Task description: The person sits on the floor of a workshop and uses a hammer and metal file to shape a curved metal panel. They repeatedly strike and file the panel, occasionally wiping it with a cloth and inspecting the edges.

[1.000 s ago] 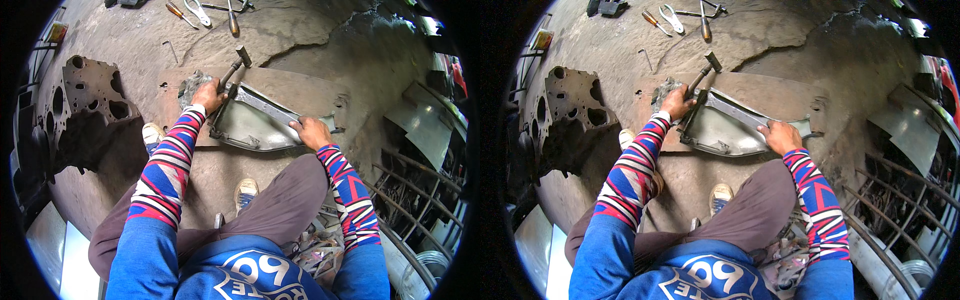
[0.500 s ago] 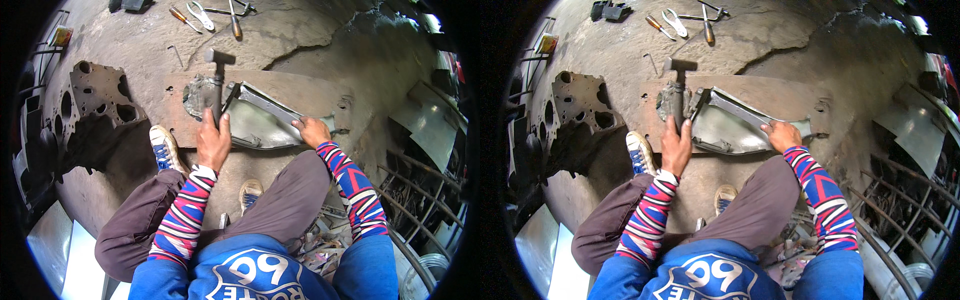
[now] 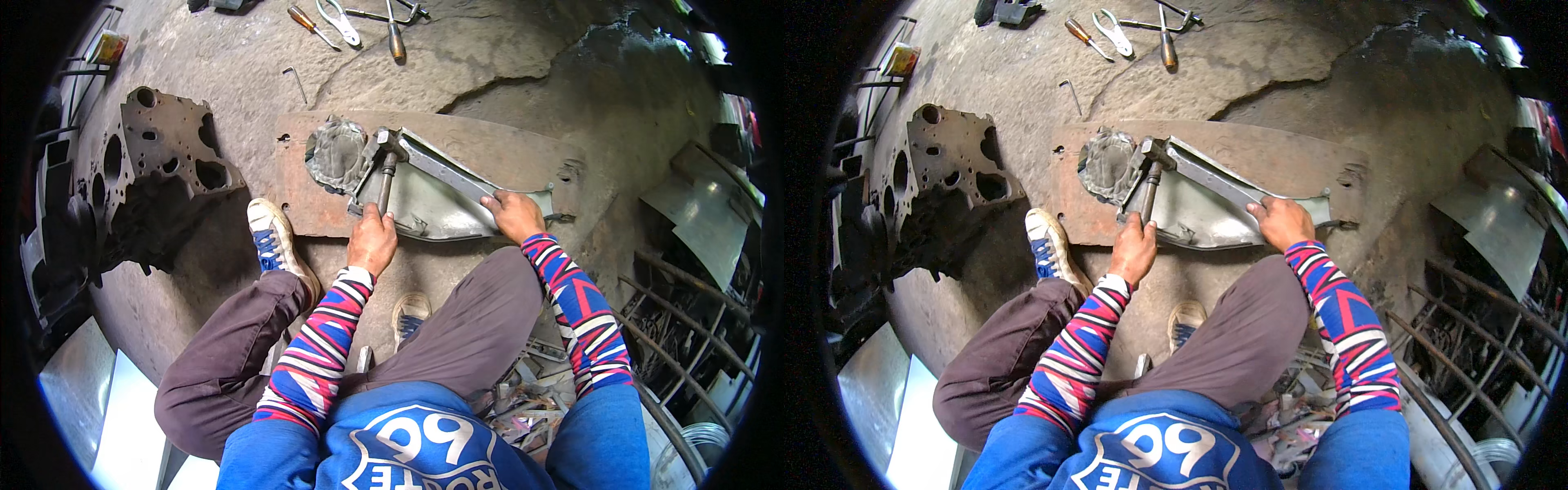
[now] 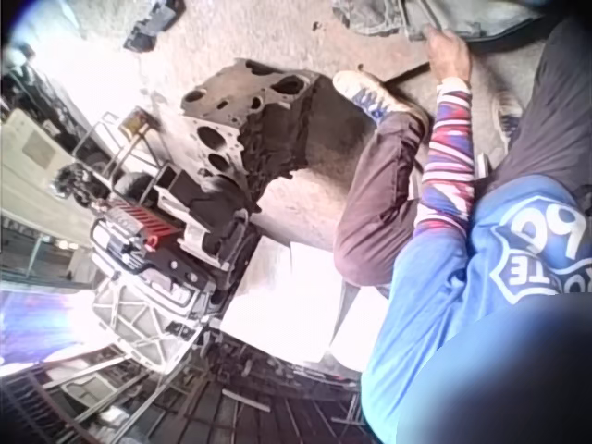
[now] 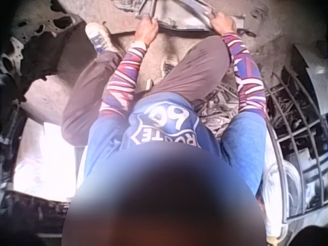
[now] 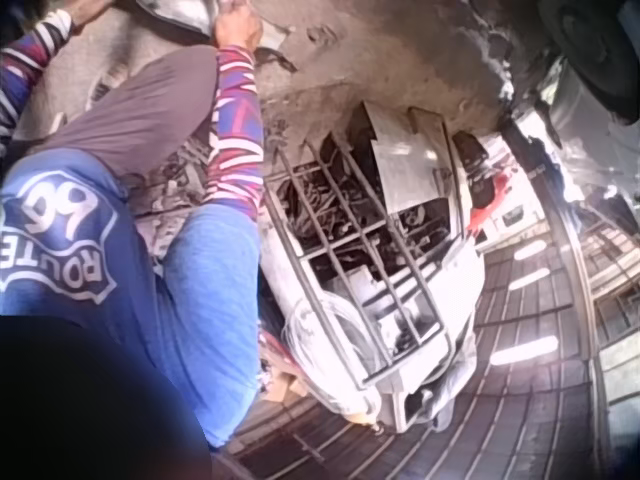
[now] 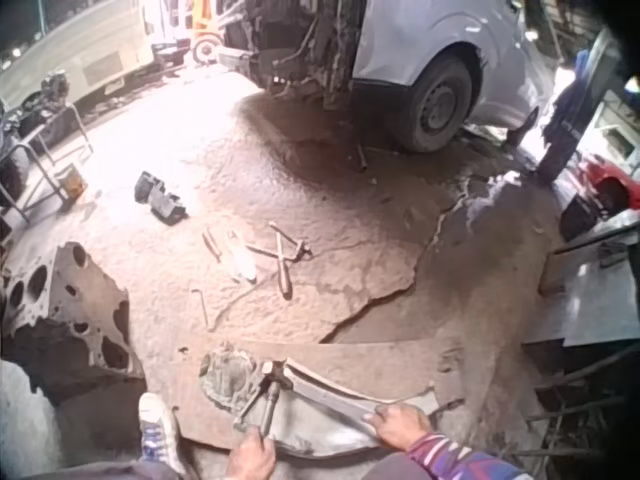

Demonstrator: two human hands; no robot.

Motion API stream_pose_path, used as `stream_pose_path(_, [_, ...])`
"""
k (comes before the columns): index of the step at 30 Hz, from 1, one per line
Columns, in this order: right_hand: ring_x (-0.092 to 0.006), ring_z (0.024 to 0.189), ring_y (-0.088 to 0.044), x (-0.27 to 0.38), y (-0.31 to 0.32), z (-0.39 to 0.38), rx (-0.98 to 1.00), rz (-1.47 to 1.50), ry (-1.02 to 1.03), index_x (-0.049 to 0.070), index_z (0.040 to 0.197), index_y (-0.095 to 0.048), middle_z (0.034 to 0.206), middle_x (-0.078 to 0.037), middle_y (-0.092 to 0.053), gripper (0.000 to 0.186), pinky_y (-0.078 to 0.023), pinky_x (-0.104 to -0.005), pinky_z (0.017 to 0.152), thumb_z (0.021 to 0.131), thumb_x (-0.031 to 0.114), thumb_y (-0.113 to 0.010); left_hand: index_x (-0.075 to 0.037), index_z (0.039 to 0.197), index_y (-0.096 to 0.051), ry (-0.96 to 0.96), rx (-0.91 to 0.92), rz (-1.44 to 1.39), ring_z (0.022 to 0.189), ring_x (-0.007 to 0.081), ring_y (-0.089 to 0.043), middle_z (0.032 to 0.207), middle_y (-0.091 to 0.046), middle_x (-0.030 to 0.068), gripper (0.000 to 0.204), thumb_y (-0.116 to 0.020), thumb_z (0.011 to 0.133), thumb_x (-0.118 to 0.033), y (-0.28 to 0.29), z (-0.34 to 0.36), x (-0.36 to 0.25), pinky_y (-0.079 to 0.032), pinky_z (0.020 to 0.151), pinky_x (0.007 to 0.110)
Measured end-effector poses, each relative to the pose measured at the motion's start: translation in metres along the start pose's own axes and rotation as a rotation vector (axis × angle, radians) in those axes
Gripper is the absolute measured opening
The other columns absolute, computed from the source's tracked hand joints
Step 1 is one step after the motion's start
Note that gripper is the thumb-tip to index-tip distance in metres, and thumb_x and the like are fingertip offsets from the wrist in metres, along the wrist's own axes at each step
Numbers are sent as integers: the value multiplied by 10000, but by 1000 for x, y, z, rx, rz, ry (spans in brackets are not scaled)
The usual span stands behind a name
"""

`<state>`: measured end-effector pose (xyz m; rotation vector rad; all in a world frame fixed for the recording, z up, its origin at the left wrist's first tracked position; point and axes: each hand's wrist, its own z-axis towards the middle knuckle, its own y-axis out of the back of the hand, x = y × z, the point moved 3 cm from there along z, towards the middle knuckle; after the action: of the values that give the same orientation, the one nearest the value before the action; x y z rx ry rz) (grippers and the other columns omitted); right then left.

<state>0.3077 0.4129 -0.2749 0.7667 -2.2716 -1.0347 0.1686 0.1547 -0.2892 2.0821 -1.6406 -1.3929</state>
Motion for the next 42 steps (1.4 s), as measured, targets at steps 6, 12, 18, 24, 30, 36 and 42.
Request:
stream_pose_path(6, [-408,985,-673,5,2,-1,2,9,-31,77,989,-739,976,-218,-719,500,-513,-516,874,974,532,-531,49,1075,-554,13,-24,-138,985,536,-618,996,-646,361,360,-531,991,-301,4,-5,14,-472,860,560])
stream_pose_path(12, [-406,1011,-668,16,5,1,18,-8,-47,81,1018,-724,1011,-212,-719,490,-508,-519,887,983,526,-521,36,1146,-561,102,-5,-72,988,519,-628,982,-657,341,370,-543,991,-300,-1,-18,34,-481,846,536])
stream_pose_path(18, [-414,1042,-661,24,3,10,107,-42,-52,86,1052,-710,1057,-212,-716,491,-503,-521,909,1011,509,-464,28,1149,-569,69,33,-47,971,516,-631,962,-657,337,356,-554,993,-291,3,-19,35,-477,835,533])
stream_pose_path(24, [-407,1074,-658,27,1,17,124,-29,-75,91,1088,-717,1089,-214,-714,503,-494,-518,947,1020,505,-440,31,1129,-572,-81,-133,-70,878,518,-649,905,-661,330,360,-551,1015,-311,65,-29,-22,-499,774,546])
stream_pose_path(30, [-399,1088,-657,25,1,19,142,-22,-97,106,1105,-733,1118,-206,-712,503,-493,-514,955,1018,506,-441,-8,1220,-526,-459,-443,-646,586,193,-527,768,-561,104,244,-528,1059,-192,103,-26,-68,-440,552,326])
stream_pose_path(36, [-393,1100,-656,29,3,23,158,-36,-105,114,1113,-735,1137,-187,-714,512,-493,-503,966,1013,522,-443,33,1035,-552,15,-31,143,953,554,-605,923,-637,364,351,-533,1022,-318,47,-1,-26,-473,814,576])
stream_pose_path(42, [-385,1114,-654,36,13,18,220,39,-152,118,1113,-743,1172,-161,-713,539,-491,-491,974,1004,550,-439,19,939,-604,-35,-207,1,821,471,-661,825,-669,276,422,-627,966,-401,82,4,13,-497,750,529])
